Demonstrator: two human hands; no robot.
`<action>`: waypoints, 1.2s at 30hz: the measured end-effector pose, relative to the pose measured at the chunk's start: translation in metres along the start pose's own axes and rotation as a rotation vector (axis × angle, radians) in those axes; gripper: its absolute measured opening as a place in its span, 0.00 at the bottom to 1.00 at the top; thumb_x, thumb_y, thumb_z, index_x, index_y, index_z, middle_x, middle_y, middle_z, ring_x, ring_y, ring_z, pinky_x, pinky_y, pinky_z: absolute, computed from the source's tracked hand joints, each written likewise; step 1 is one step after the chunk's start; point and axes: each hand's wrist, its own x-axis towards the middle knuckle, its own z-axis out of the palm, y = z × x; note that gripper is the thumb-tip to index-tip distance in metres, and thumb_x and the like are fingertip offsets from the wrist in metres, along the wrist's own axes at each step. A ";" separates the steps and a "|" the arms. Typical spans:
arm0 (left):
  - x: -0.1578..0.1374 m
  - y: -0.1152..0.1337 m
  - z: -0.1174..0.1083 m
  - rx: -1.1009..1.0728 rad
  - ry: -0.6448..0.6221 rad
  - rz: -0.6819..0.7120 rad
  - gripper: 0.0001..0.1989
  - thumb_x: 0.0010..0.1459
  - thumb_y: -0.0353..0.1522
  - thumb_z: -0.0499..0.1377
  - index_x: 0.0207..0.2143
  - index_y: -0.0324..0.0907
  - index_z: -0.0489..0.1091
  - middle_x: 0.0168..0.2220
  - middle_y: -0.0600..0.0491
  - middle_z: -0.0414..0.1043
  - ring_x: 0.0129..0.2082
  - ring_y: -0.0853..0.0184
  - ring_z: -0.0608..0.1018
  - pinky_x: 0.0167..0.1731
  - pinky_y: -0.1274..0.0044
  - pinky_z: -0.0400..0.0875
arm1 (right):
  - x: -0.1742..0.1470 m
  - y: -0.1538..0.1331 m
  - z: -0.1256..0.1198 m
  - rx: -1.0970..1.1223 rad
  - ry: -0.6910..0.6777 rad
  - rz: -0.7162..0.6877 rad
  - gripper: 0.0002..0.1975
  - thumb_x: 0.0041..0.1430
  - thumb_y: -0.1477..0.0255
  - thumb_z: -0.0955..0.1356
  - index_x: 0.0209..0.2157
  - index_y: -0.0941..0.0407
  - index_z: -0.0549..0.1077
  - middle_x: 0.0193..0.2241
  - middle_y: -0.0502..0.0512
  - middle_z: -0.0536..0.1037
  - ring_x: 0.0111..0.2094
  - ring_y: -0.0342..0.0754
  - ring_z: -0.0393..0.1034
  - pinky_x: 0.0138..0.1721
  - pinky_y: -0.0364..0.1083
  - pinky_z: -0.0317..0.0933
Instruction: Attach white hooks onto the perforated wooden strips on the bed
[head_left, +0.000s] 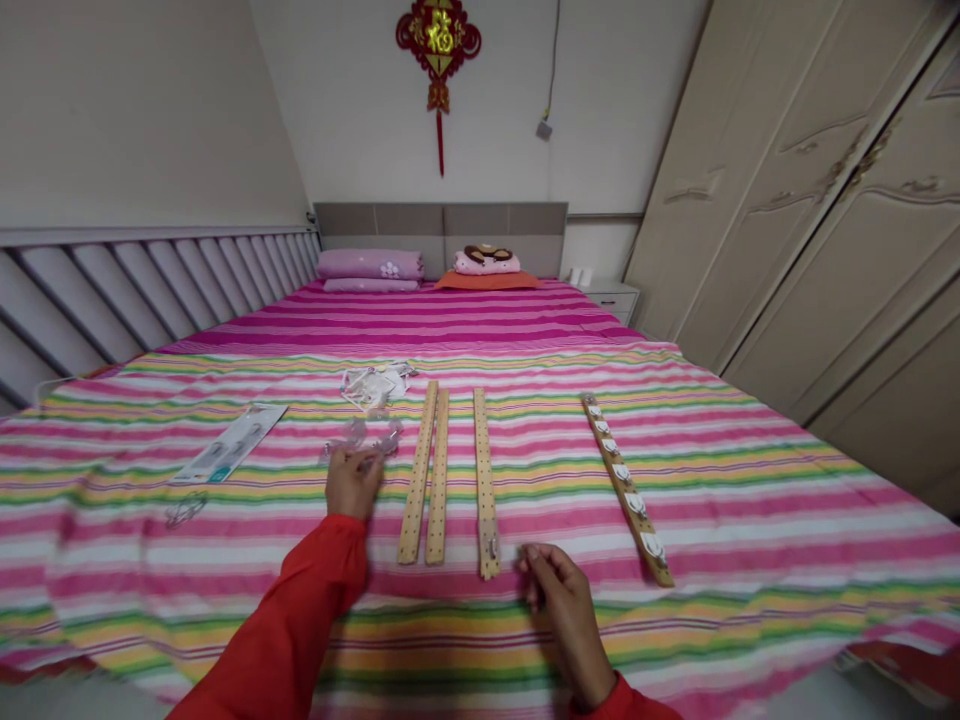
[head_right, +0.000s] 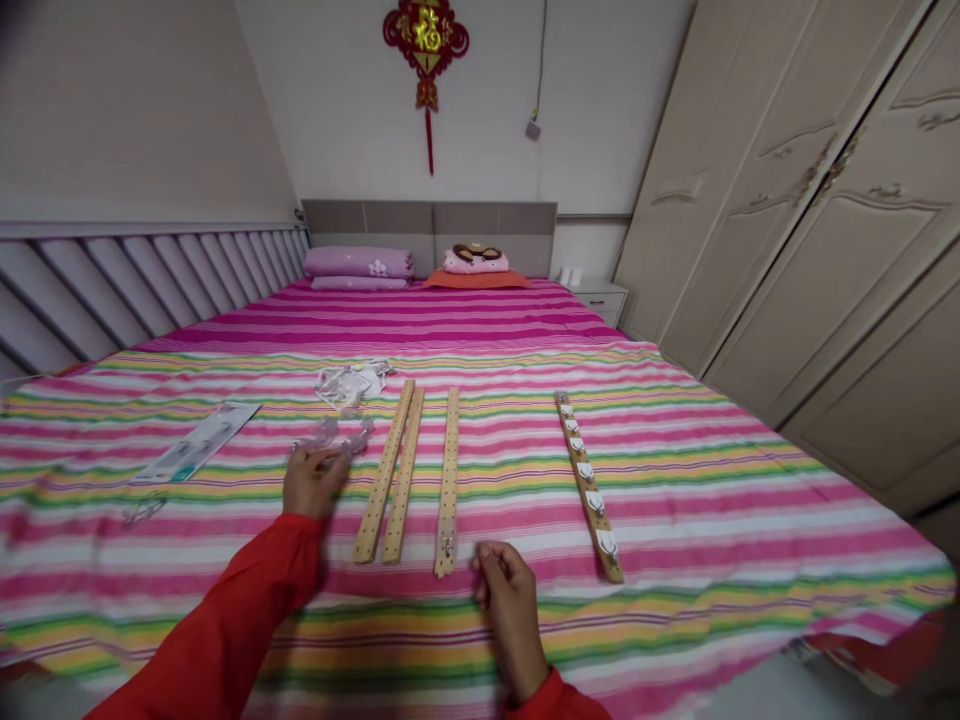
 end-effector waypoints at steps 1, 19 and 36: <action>0.000 0.004 -0.003 -0.075 0.027 -0.093 0.09 0.45 0.36 0.61 0.28 0.41 0.76 0.30 0.51 0.67 0.31 0.65 0.71 0.35 0.72 0.69 | 0.000 0.000 0.000 -0.003 0.000 0.001 0.22 0.39 0.53 0.74 0.24 0.59 0.74 0.17 0.50 0.72 0.13 0.39 0.57 0.14 0.40 0.49; -0.031 0.071 -0.023 -1.118 -0.226 -0.922 0.06 0.52 0.19 0.58 0.26 0.35 0.72 0.22 0.53 0.74 0.22 0.76 0.76 0.24 0.88 0.72 | 0.006 -0.016 0.015 -0.039 -0.105 -0.064 0.21 0.40 0.54 0.74 0.26 0.58 0.74 0.15 0.47 0.70 0.13 0.39 0.58 0.14 0.39 0.51; -0.146 0.126 0.021 -1.565 -0.603 -1.228 0.07 0.54 0.20 0.58 0.30 0.38 0.72 0.27 0.54 0.75 0.26 0.77 0.76 0.27 0.87 0.70 | -0.005 -0.041 0.038 -0.106 -0.182 -0.328 0.09 0.51 0.64 0.71 0.28 0.55 0.75 0.27 0.51 0.73 0.28 0.46 0.68 0.29 0.43 0.63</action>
